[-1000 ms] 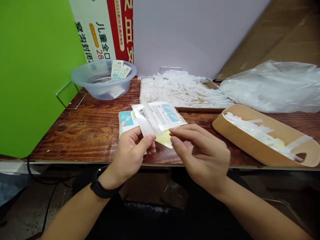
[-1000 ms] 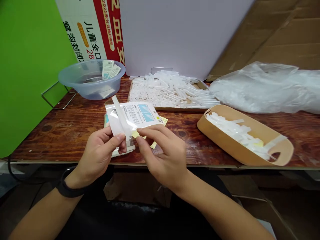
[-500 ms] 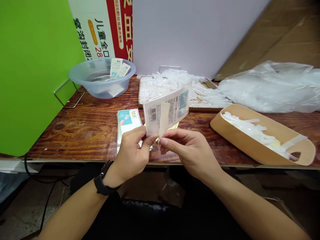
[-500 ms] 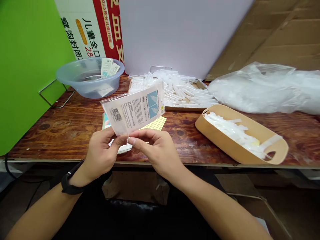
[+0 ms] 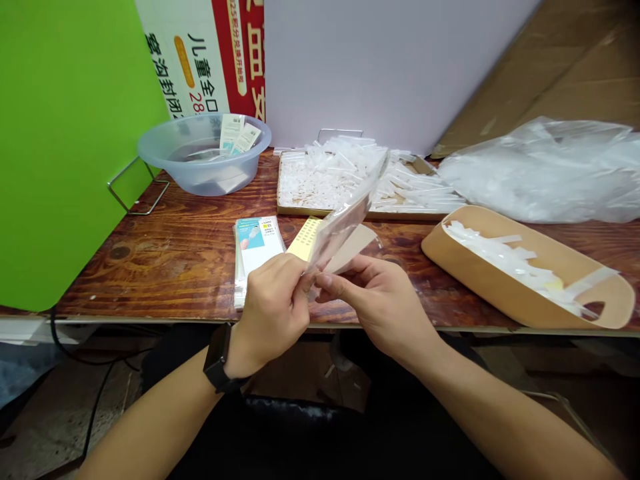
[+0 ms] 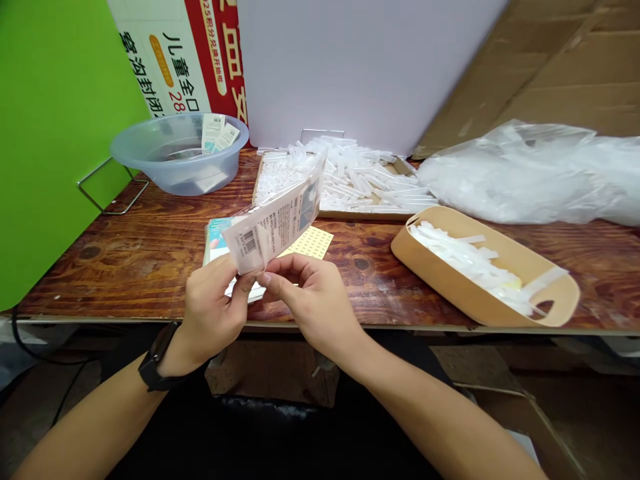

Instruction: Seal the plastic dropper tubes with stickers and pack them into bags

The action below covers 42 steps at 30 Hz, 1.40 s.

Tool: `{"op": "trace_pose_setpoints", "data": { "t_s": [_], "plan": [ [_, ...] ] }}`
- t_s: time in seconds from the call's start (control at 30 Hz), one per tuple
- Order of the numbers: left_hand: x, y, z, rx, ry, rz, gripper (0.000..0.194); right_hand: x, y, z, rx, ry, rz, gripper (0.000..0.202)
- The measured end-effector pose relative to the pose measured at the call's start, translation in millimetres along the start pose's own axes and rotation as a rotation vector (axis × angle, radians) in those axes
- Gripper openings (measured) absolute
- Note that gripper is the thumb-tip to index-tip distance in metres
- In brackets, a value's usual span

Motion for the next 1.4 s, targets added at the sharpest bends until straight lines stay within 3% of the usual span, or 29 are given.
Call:
{"op": "trace_pose_setpoints", "data": {
  "t_s": [0.37,0.73,0.87,1.0,1.27,1.33,1.4],
  "plan": [
    [-2,2,-4.0,-0.057,0.035,-0.07,0.021,0,-1,3,0.117,-0.017,0.028,0.033],
    [-1,0,-1.2,0.076,-0.039,0.161,0.017,0,-1,6,0.16,-0.103,0.076,0.024],
    [-1,0,-1.2,0.121,-0.092,0.2,0.013,4,-4,3,0.388,0.056,0.134,0.014],
    [-2,-1,0.5,0.268,-0.139,0.274,0.011,5,-6,5,0.689,0.232,0.315,0.012],
    [-10,1,4.2,0.694,-0.215,0.589,0.014,-12,-2,30,0.935,0.434,0.49,0.01],
    [-10,0,4.3,0.757,-0.215,0.674,0.012,-13,-2,35,1.001,0.52,0.596,0.006],
    [-9,-2,4.0,0.808,-0.21,0.752,0.012,-11,-3,36,1.077,0.532,0.815,0.019]
  ]
}}
Point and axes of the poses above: each hand's wrist, its own x-axis away from the middle knuckle, its own z-axis out of the back of the hand, y = z × x, the point moved 1 cm from there along -x, towards the middle knuckle, and after that the axes turned 3 degrees about -y, right-handed, at the moved point
